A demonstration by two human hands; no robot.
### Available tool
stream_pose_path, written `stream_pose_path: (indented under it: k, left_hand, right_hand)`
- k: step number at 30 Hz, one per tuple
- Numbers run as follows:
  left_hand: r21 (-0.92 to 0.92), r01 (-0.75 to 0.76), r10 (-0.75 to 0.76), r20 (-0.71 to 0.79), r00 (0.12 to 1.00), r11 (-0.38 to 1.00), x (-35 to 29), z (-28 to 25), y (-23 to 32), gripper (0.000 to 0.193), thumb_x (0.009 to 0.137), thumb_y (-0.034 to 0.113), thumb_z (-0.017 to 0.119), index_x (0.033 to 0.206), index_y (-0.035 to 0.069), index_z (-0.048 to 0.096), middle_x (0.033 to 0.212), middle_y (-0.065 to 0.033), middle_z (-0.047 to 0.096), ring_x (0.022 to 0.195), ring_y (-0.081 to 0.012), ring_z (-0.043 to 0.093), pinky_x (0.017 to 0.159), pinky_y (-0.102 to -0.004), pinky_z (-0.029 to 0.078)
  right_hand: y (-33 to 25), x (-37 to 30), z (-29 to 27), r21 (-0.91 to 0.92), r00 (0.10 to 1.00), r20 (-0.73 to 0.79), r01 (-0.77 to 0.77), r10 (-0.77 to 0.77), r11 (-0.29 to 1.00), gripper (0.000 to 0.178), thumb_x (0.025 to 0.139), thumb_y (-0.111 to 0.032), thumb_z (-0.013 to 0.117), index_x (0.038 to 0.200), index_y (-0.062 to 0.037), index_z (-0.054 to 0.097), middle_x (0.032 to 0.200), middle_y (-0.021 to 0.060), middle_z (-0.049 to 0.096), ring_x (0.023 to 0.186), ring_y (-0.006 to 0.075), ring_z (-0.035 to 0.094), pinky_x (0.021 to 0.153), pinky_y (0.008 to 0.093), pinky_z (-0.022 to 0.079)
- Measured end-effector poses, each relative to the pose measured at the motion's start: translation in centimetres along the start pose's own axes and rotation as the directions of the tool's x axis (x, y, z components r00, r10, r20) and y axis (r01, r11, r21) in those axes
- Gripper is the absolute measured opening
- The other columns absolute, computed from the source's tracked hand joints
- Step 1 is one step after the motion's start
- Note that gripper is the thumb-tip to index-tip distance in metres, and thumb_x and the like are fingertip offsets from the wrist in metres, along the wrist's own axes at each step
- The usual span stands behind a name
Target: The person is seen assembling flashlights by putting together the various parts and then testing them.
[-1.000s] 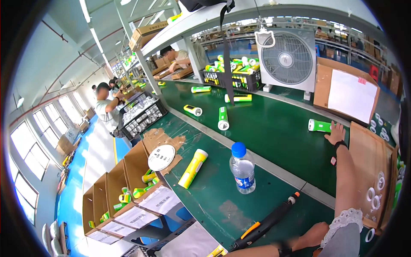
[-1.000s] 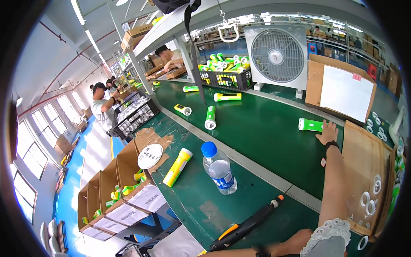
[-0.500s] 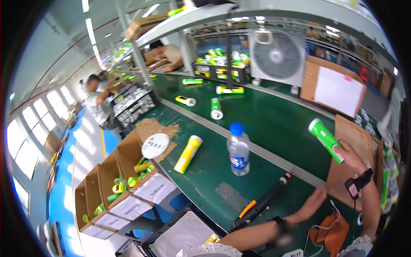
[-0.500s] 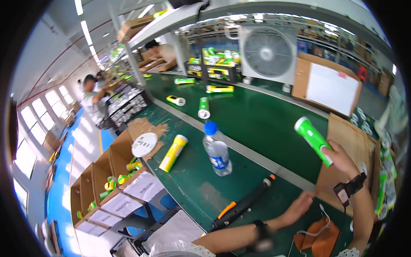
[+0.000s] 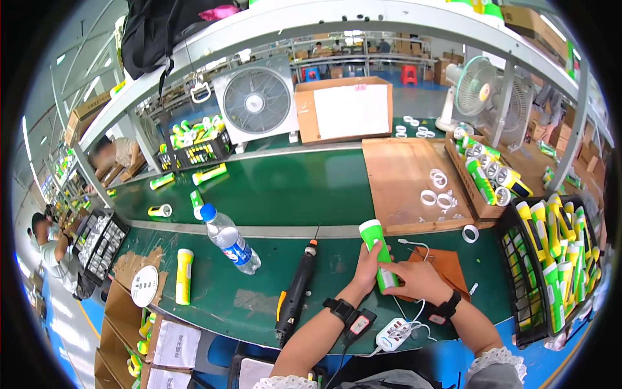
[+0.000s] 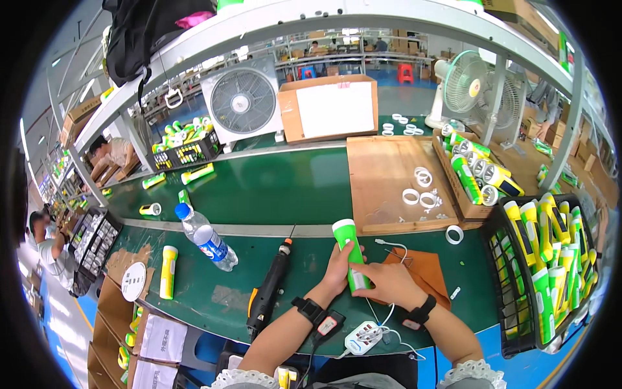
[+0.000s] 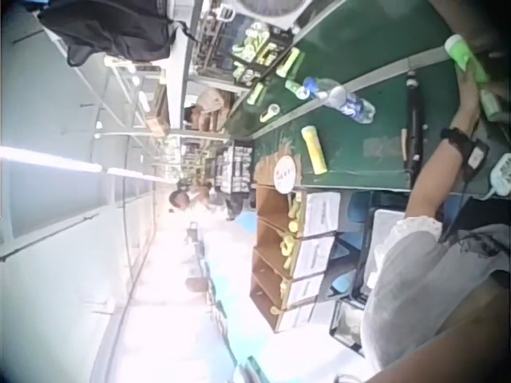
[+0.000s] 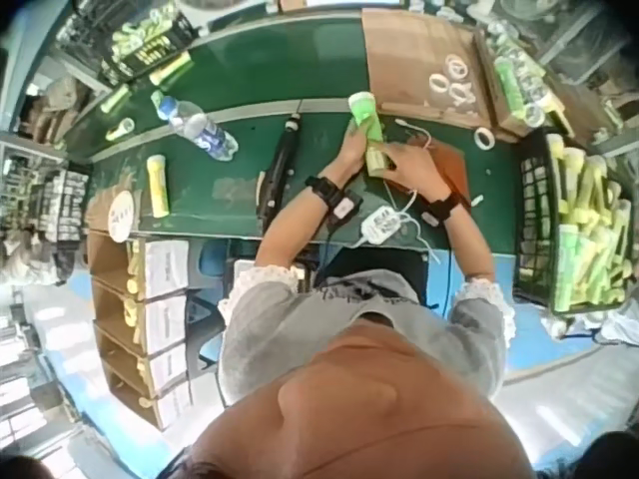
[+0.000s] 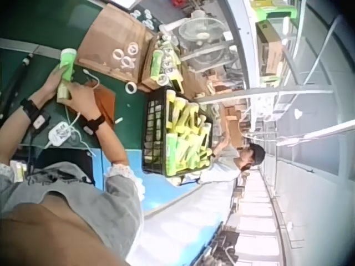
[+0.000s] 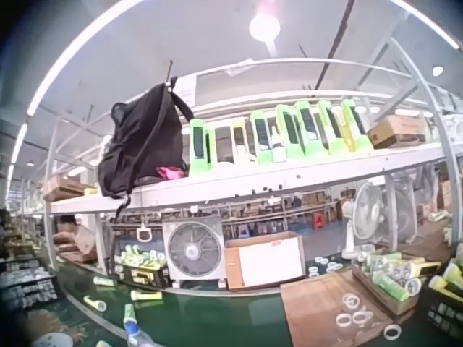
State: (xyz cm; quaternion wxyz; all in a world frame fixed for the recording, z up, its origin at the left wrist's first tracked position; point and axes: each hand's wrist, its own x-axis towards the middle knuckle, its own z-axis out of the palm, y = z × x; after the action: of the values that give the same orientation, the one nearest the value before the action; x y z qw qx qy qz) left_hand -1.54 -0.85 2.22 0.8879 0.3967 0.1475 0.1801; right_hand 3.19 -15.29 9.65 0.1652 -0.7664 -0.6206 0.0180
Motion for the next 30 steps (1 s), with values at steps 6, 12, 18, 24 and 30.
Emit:
stream_pose_path:
  k: [6, 12, 18, 24, 30]
  left_hand:
    - [0.167, -0.001, 0.009, -0.044, 0.999, 0.986, -0.7, 0.2, -0.3, 0.031, 0.091, 0.031, 0.046, 0.108, 0.005, 0.042, 0.089, -0.0105, 0.055, 0.075, -0.0174, 0.057, 0.066, -0.0309, 0.048]
    - [0.281, -0.114, 0.124, -0.018, 0.992, 0.953, -0.5, 0.9, -0.9, 0.028, 0.090, 0.026, 0.047, 0.107, 0.005, 0.042, 0.085, -0.0104, 0.056, 0.075, -0.0174, 0.057, 0.065, -0.0294, 0.048]
    - [0.088, -0.101, 0.102, -0.014, 0.995, 0.991, 0.3, -0.4, 0.9, 0.038, 0.087, 0.045, 0.046, 0.107, 0.013, 0.041, 0.075, -0.0064, 0.053, 0.058, -0.0174, 0.054, 0.050, -0.0298, 0.047]
    - [0.166, -0.132, 0.142, -0.049, 0.989, 0.977, 0.8, 1.0, 1.7, 0.033, 0.091, 0.036, 0.044, 0.109, 0.009, 0.039, 0.077, -0.0081, 0.053, 0.057, -0.0158, 0.054, 0.048, -0.0293, 0.047]
    - [0.098, -0.259, 0.256, 0.042, 0.966, 0.961, 0.6, 0.4, 1.0, 0.029, 0.090, 0.026, 0.048, 0.109, 0.006, 0.038, 0.084, -0.0082, 0.052, 0.073, -0.0136, 0.053, 0.064, -0.0272, 0.046]
  right_hand:
    - [-0.3, -0.8, 1.4, 0.123, 0.970, -0.237, 0.095, -0.064, 0.988, 0.036, 0.073, -0.036, 0.066, 0.096, -0.0105, 0.057, 0.073, 0.0081, 0.057, 0.062, 0.0246, 0.058, 0.051, 0.0334, 0.044]
    - [2.3, -0.4, 3.9, 0.769, 0.971, -0.239, 0.190, -0.001, 0.611, 0.016, 0.081, -0.016, 0.062, 0.090, -0.0032, 0.058, 0.071, 0.0017, 0.051, 0.064, 0.0111, 0.048, 0.060, 0.0261, 0.040]
    - [1.9, -0.2, 1.7, 0.968, 0.941, 0.245, -0.224, -0.236, 0.112, 0.028, 0.091, -0.010, 0.043, 0.118, -0.0052, 0.049, 0.098, 0.0095, 0.060, 0.084, 0.0172, 0.059, 0.081, 0.0293, 0.045]
    - [3.4, 0.5, 2.3, 0.335, 0.931, -0.134, 0.365, -0.339, 0.869, 0.074, 0.068, -0.008, 0.067, 0.133, -0.0152, 0.033, 0.134, 0.0147, 0.032, 0.122, 0.0311, 0.036, 0.096, 0.0407, 0.036]
    - [3.3, -0.1, 3.5, 0.558, 0.970, -0.163, 0.242, -0.182, 0.794, 0.095, 0.050, -0.018, 0.079, 0.134, -0.0136, 0.033, 0.138, 0.0136, 0.023, 0.126, 0.0322, 0.027, 0.101, 0.0402, 0.031]
